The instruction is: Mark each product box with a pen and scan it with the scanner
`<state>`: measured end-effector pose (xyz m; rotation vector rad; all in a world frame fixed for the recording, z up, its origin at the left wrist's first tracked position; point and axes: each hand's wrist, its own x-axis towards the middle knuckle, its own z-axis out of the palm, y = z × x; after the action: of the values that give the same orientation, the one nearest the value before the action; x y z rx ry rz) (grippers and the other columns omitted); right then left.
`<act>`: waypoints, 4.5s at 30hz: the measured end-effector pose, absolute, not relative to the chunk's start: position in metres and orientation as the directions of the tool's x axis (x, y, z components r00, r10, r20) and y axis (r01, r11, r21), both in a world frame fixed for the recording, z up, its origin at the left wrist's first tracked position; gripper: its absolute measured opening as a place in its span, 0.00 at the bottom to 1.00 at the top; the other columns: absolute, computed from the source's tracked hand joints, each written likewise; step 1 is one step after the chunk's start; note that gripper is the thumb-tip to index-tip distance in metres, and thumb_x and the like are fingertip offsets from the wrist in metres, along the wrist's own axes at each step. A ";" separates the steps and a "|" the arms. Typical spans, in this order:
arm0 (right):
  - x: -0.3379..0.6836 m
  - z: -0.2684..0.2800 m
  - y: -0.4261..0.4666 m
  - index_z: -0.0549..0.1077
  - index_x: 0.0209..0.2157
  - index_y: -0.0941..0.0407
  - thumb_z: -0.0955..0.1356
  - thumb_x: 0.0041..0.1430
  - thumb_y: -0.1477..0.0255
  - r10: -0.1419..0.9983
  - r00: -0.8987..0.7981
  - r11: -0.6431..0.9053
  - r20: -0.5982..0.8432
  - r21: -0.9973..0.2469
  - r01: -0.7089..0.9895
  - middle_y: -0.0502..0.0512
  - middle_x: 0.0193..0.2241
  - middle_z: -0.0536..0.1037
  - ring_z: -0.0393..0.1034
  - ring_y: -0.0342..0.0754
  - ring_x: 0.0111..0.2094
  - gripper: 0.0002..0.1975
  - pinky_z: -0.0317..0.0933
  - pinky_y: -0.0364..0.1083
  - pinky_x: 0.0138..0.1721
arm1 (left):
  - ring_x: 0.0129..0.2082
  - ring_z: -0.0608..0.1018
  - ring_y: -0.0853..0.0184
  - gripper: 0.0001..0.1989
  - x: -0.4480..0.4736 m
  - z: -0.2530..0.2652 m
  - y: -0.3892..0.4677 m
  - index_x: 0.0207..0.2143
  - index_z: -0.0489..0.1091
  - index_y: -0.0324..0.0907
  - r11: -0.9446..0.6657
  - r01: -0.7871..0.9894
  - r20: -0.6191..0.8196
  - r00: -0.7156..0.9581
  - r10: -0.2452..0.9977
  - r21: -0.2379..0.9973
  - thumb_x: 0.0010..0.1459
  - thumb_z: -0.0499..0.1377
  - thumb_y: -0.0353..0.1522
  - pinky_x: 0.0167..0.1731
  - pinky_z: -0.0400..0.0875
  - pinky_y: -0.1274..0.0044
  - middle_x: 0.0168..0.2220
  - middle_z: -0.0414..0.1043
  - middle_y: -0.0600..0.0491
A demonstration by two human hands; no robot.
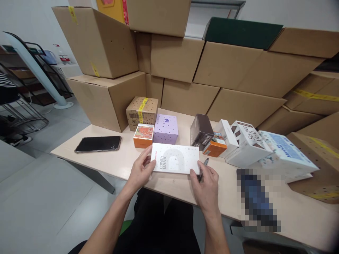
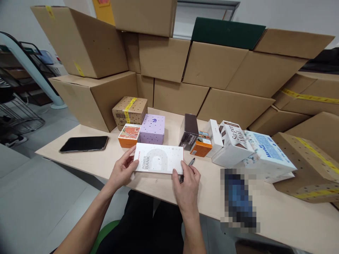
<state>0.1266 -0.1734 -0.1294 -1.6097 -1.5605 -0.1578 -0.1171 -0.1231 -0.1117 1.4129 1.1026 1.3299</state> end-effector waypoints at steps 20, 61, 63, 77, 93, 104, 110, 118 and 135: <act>0.128 -0.118 -0.182 0.63 0.62 0.51 0.62 0.60 0.74 0.729 0.119 0.304 0.674 -0.474 0.826 0.60 0.53 0.69 0.62 0.56 0.55 0.27 0.61 0.60 0.55 | 0.72 0.39 0.55 0.50 -0.134 -0.116 -0.130 0.69 0.49 0.47 -0.317 0.087 0.286 0.257 0.923 0.944 0.40 0.53 0.22 0.69 0.42 0.58 0.73 0.37 0.54; 0.174 -0.121 -0.172 0.74 0.53 0.52 0.59 0.62 0.79 0.918 0.067 0.019 0.391 -0.211 0.977 0.61 0.40 0.73 0.62 0.53 0.38 0.23 0.60 0.51 0.43 | 0.30 0.69 0.72 0.25 -0.116 -0.112 -0.123 0.59 0.66 0.46 -0.260 0.318 0.306 -0.102 0.947 0.912 0.60 0.60 0.40 0.30 0.69 0.78 0.43 0.67 0.50; 0.178 -0.116 -0.174 0.74 0.53 0.52 0.59 0.60 0.83 0.946 -0.038 0.079 0.322 -0.115 0.990 0.60 0.40 0.74 0.62 0.53 0.38 0.25 0.59 0.49 0.43 | 0.30 0.69 0.72 0.25 -0.116 -0.114 -0.120 0.59 0.66 0.47 -0.269 0.354 0.319 -0.089 0.944 0.896 0.60 0.59 0.39 0.31 0.70 0.78 0.42 0.66 0.51; 0.185 -0.118 -0.183 0.72 0.37 0.57 0.64 0.61 0.65 0.778 0.295 0.108 0.555 -0.581 0.807 0.59 0.33 0.76 0.69 0.51 0.35 0.11 0.63 0.49 0.39 | 0.46 0.73 0.58 0.18 -0.071 -0.101 -0.176 0.47 0.71 0.41 -0.797 0.544 0.867 0.230 0.442 0.262 0.53 0.58 0.21 0.48 0.72 0.63 0.43 0.75 0.47; 0.140 -0.112 -0.167 0.67 0.37 0.55 0.64 0.63 0.58 0.794 0.460 0.180 0.398 -0.876 0.446 0.52 0.28 0.77 0.73 0.48 0.31 0.14 0.66 0.48 0.38 | 0.53 0.72 0.54 0.20 -0.006 -0.128 -0.183 0.55 0.69 0.38 -0.710 0.698 0.703 0.462 0.540 0.087 0.60 0.58 0.30 0.52 0.66 0.63 0.56 0.72 0.47; 0.136 -0.105 -0.158 0.66 0.35 0.54 0.60 0.64 0.56 0.815 0.384 0.123 0.435 -0.776 0.618 0.54 0.28 0.77 0.73 0.50 0.31 0.16 0.63 0.47 0.36 | 0.52 0.73 0.53 0.19 -0.005 -0.129 -0.182 0.54 0.70 0.37 -0.702 0.708 0.716 0.450 0.533 0.078 0.60 0.58 0.30 0.51 0.65 0.63 0.55 0.73 0.46; 0.136 -0.102 -0.158 0.67 0.33 0.54 0.59 0.64 0.56 0.823 0.352 0.118 0.446 -0.740 0.662 0.54 0.27 0.76 0.72 0.49 0.29 0.17 0.63 0.46 0.34 | 0.52 0.73 0.54 0.18 -0.005 -0.128 -0.182 0.53 0.70 0.37 -0.698 0.711 0.719 0.441 0.537 0.085 0.60 0.57 0.30 0.51 0.65 0.64 0.55 0.73 0.47; 0.135 -0.098 -0.159 0.67 0.34 0.54 0.59 0.65 0.56 0.824 0.348 0.121 0.447 -0.740 0.661 0.54 0.28 0.77 0.72 0.49 0.29 0.17 0.64 0.46 0.35 | 0.52 0.73 0.54 0.19 -0.005 -0.131 -0.182 0.54 0.70 0.37 -0.697 0.712 0.715 0.444 0.540 0.085 0.60 0.57 0.30 0.52 0.66 0.63 0.55 0.73 0.45; 0.168 -0.108 -0.168 0.71 0.49 0.57 0.61 0.64 0.67 0.777 0.295 0.147 0.555 -0.617 0.773 0.63 0.46 0.74 0.68 0.54 0.47 0.16 0.61 0.55 0.51 | 0.54 0.72 0.56 0.19 -0.006 -0.124 -0.181 0.54 0.68 0.40 -0.705 0.694 0.654 0.468 0.595 0.144 0.61 0.56 0.30 0.57 0.63 0.61 0.56 0.72 0.47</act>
<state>0.1683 -0.1680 -0.1082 -1.6003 -1.4547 0.0053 -0.0063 -0.1806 -0.1243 2.8106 1.2425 1.1569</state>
